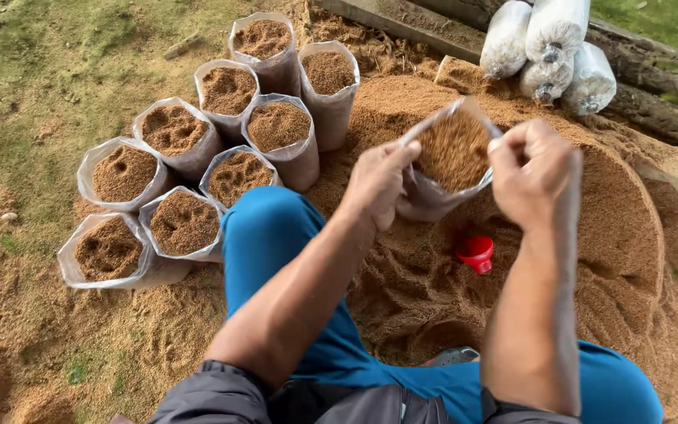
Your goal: Filling plastic bags with sawdust using a small scoop
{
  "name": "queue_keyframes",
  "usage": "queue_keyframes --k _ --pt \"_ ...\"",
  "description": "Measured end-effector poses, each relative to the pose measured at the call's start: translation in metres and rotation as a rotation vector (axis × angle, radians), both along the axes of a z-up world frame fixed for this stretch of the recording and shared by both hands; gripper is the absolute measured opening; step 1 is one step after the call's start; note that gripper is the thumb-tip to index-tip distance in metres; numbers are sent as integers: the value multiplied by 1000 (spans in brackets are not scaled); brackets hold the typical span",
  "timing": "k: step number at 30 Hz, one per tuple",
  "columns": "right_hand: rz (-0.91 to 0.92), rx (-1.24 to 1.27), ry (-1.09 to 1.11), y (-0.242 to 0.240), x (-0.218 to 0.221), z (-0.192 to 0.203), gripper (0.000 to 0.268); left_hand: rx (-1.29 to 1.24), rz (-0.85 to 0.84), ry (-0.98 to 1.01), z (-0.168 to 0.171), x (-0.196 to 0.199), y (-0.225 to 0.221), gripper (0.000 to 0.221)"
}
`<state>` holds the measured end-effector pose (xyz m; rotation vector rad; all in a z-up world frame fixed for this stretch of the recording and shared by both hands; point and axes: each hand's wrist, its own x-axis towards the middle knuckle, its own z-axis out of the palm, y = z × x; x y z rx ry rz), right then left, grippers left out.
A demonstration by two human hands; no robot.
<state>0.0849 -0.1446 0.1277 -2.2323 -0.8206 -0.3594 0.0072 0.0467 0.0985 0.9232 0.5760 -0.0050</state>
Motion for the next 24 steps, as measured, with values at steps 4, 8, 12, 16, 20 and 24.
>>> queue_keyframes --k 4,8,12,16,20,24 --pt "173 57 -88 15 6 51 27 -71 3 -172 72 -37 38 40" --pt "394 29 -162 54 -44 119 20 119 65 -452 113 -93 85 18" --pt "576 38 -27 97 -112 166 15 374 113 -512 169 -179 117 14" --pt "800 93 54 142 -137 160 16 283 150 -503 180 -251 148 12" --pt "1035 137 203 179 -171 138 24 246 39 -472 163 -320 167 26" --pt "1131 59 522 205 -212 114 21 271 317 -150 114 -386 172 13"
